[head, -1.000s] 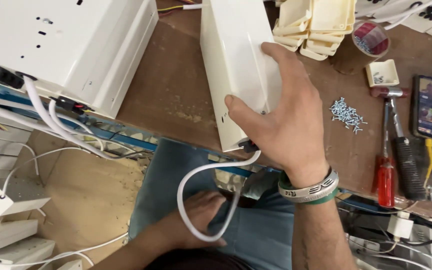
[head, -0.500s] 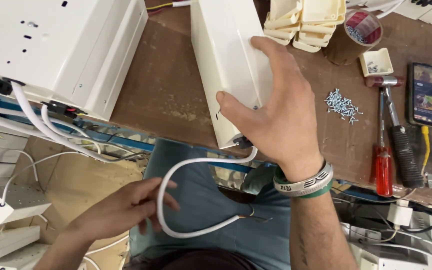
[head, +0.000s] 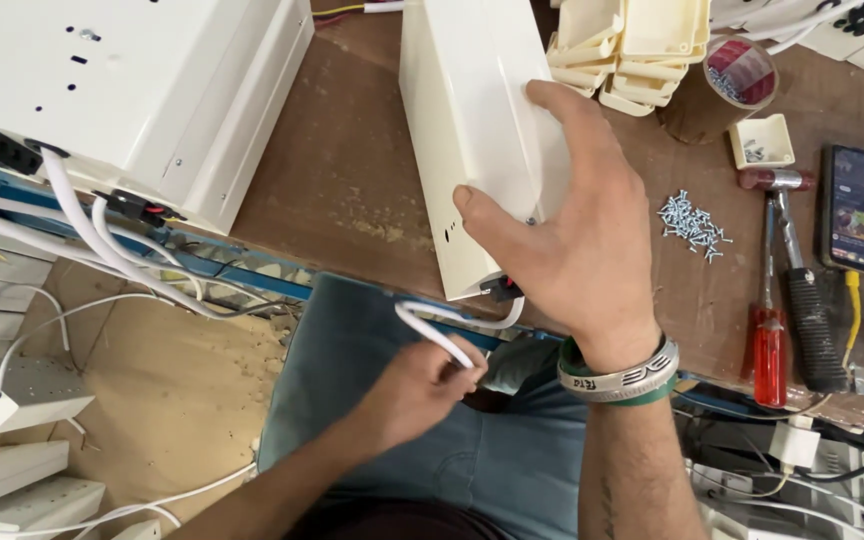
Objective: The person sits at a workbench and uses a red-handled screwdriver to drive screws and fasten a white end cover onto a white electrical enclosure, routing a white cable out of its base. They pick up small screws from the bench, position a plastic cover piece, and tighten screws to secure the enclosure parts together.
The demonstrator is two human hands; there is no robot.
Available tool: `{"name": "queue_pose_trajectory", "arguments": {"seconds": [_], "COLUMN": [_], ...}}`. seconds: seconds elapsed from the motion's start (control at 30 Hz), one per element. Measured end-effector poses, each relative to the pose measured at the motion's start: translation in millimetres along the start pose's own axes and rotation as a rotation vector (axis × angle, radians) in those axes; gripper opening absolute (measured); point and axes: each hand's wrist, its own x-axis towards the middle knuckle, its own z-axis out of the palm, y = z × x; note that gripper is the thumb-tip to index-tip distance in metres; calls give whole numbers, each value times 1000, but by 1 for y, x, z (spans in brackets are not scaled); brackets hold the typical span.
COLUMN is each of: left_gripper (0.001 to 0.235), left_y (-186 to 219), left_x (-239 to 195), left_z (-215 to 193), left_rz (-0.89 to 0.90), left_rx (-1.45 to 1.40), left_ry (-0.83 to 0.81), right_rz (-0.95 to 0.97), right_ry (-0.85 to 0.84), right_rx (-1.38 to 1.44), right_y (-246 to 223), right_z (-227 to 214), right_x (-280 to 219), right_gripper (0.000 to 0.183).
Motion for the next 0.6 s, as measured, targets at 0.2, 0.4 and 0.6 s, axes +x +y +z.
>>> {"name": "queue_pose_trajectory", "arguments": {"seconds": [0.2, 0.4, 0.6], "left_gripper": [20, 28, 36], "left_y": [-59, -129, -207], "left_x": [29, 94, 152], "left_z": [26, 62, 95], "left_rz": [349, 150, -269], "left_rx": [616, 488, 171], "left_ry": [-62, -104, 54], "right_rz": [14, 47, 63], "right_ry": [-5, -8, -4], "right_rx": [12, 43, 51], "right_y": [1, -3, -1], "right_z": [-2, 1, 0], "right_x": [-1, 1, 0], "right_gripper": [68, 68, 67]}}
